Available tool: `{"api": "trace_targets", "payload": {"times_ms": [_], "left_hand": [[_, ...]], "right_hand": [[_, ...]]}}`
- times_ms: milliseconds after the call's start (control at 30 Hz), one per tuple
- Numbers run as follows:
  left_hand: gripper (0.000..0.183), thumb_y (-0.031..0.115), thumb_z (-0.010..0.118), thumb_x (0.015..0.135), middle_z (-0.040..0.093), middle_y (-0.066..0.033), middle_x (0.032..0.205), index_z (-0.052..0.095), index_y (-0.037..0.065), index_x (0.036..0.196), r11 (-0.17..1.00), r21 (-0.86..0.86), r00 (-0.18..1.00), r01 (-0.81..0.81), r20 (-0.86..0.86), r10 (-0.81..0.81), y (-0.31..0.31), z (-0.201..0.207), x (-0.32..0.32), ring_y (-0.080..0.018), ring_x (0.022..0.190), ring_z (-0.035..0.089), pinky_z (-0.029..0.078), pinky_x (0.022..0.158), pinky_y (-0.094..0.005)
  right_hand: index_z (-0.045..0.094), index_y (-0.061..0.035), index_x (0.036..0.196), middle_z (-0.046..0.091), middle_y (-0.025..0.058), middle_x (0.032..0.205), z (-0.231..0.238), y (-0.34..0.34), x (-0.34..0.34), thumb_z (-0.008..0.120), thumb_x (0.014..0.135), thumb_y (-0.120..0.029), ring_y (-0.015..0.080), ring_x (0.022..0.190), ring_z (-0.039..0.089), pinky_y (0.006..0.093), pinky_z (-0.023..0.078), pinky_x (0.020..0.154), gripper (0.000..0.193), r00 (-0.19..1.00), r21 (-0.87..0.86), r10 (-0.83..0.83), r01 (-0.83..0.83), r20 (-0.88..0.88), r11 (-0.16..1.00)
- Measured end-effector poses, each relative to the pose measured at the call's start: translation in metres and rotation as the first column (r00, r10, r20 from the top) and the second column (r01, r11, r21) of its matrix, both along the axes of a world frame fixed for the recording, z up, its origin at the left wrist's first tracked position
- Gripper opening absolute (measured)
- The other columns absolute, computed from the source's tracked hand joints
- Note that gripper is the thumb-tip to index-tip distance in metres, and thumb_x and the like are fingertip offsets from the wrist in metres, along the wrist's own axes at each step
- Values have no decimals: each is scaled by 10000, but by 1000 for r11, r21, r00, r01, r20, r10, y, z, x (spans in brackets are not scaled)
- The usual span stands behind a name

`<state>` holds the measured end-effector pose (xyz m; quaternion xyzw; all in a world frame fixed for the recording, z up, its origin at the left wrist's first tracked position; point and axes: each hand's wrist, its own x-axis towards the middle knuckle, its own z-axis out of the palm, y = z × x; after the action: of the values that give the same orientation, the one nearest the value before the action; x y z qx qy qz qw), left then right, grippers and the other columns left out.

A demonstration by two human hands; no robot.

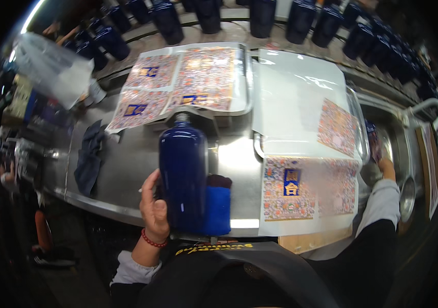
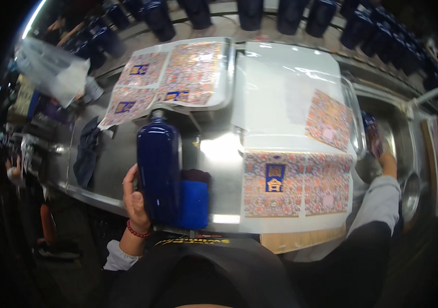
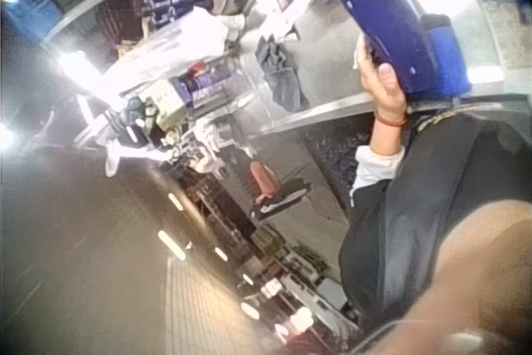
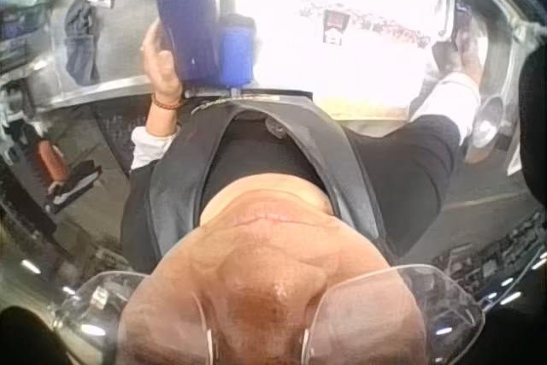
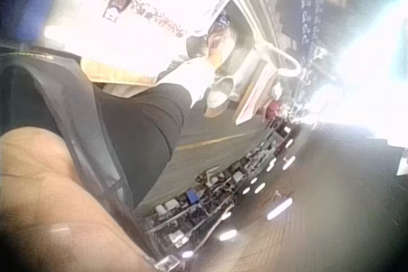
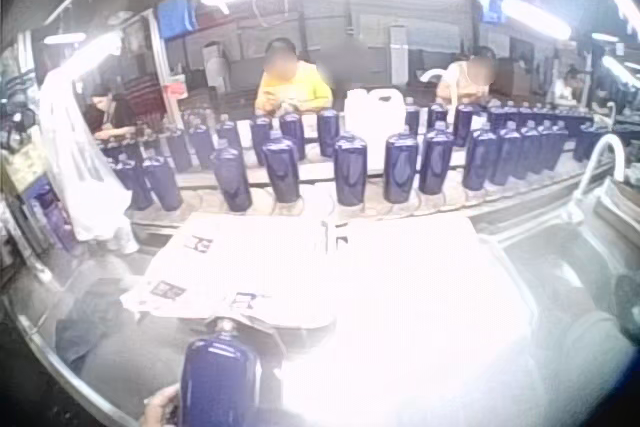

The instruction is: The person applies decorative stickers to a blue ceramic bottle, smoothing them with a green tool and rotating the bottle to cover different sides. The person then places the finished bottle aside and picks up a new bottle to repeat the process.

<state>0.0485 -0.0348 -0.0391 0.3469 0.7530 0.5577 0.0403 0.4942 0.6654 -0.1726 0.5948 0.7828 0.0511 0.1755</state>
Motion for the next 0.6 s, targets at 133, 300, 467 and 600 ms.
{"api": "trace_targets", "payload": {"times_ms": [133, 300, 467, 600], "left_hand": [[679, 437, 444, 1039, 568, -249, 1325, 423, -123, 1423, 999, 4, 998, 33, -53, -33, 0, 5, -1, -300, 1218, 580, 449, 1048, -385], [835, 569, 499, 998, 542, -277, 1363, 376, -118, 1457, 987, 94, 989, 131, -85, -123, 1, 3, -5, -335, 1235, 571, 446, 1048, -413], [983, 410, 802, 823, 473, -324, 1432, 300, -51, 1531, 967, -186, 835, 172, -494, -244, -10, 13, -8, -418, 1277, 535, 425, 1071, -447], [936, 201, 875, 715, 478, -360, 1403, 412, -52, 1488, 960, -172, 801, 220, -531, -278, -10, 23, -15, -488, 1232, 542, 454, 1039, -453]], "right_hand": [[633, -75, 1328, 622, 196, 1353, 28, 7, -8, 660, 911, -186, 394, 1245, 601, 487, 487, 1035, 432, 942, 10, -334, 334, -44, 942], [702, -41, 1178, 663, 230, 1250, 87, 18, -22, 591, 917, -143, 424, 1193, 622, 509, 516, 991, 301, 987, 219, -159, 157, -8, 963], [653, -21, 1194, 601, 247, 1296, 148, 23, -42, 567, 926, -212, 476, 1191, 578, 554, 484, 981, 340, 995, 343, 60, -29, -82, 939], [663, 31, 1031, 628, 301, 1096, 202, 7, -80, 616, 929, -256, 482, 1040, 618, 539, 513, 864, 308, 931, 457, 366, -318, -18, 831]]}}
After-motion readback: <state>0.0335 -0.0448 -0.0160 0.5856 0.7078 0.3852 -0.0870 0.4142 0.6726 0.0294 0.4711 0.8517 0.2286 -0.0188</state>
